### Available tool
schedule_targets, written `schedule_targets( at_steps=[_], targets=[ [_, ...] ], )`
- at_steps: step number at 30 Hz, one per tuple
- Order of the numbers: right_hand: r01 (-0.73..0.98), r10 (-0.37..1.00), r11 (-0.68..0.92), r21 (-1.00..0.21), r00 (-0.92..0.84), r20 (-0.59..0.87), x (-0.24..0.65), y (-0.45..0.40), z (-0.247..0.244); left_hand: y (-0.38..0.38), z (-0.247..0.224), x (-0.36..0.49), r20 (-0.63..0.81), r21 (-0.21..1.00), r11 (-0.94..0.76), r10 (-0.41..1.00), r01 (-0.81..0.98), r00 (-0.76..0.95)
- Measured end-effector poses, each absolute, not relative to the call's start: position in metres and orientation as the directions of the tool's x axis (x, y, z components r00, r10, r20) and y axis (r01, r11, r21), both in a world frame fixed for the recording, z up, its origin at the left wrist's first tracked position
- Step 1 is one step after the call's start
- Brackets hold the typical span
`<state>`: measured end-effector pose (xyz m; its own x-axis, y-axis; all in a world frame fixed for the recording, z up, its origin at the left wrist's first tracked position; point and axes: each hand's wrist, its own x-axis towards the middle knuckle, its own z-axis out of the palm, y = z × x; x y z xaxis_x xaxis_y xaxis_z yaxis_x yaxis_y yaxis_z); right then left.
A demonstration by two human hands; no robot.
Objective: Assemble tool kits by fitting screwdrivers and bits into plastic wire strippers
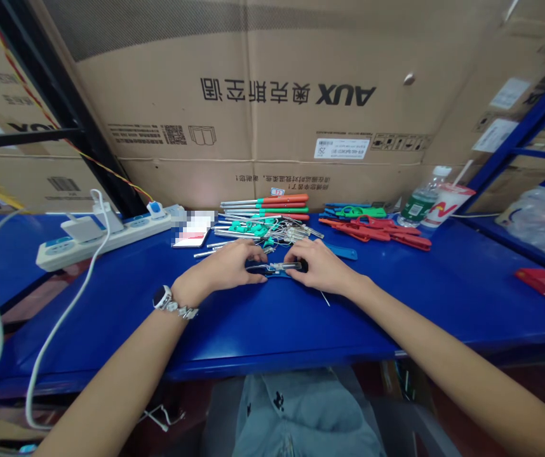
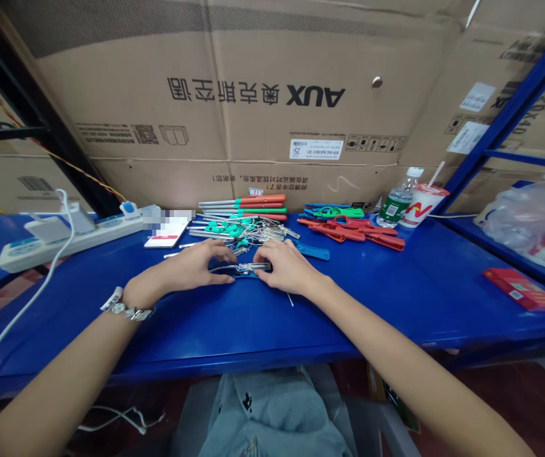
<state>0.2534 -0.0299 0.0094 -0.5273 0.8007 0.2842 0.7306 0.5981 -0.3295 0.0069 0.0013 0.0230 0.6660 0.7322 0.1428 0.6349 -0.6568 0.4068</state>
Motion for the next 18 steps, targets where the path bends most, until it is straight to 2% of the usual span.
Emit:
schedule_targets(
  at_steps=[2, 11, 18],
  targets=[
    [0.736, 0.803, 0.594, -0.325, -0.520, 0.289, 0.253, -0.031, 0.009, -0.002, 0.024, 0.011, 0.176, 0.403, -0.685, 0.709, 0.607, 0.683],
    [0.751, 0.817, 0.574, -0.326, -0.502, 0.283, 0.251, -0.034, 0.008, -0.004, 0.023, 0.022, 0.167, 0.340, -0.724, 0.674, 0.600, 0.719],
    [0.761, 0.833, 0.551, -0.341, -0.478, 0.280, 0.250, -0.036, 0.009, -0.005, 0.023, 0.022, 0.166, 0.444, -0.673, 0.711, 0.592, 0.684]
  ],
)
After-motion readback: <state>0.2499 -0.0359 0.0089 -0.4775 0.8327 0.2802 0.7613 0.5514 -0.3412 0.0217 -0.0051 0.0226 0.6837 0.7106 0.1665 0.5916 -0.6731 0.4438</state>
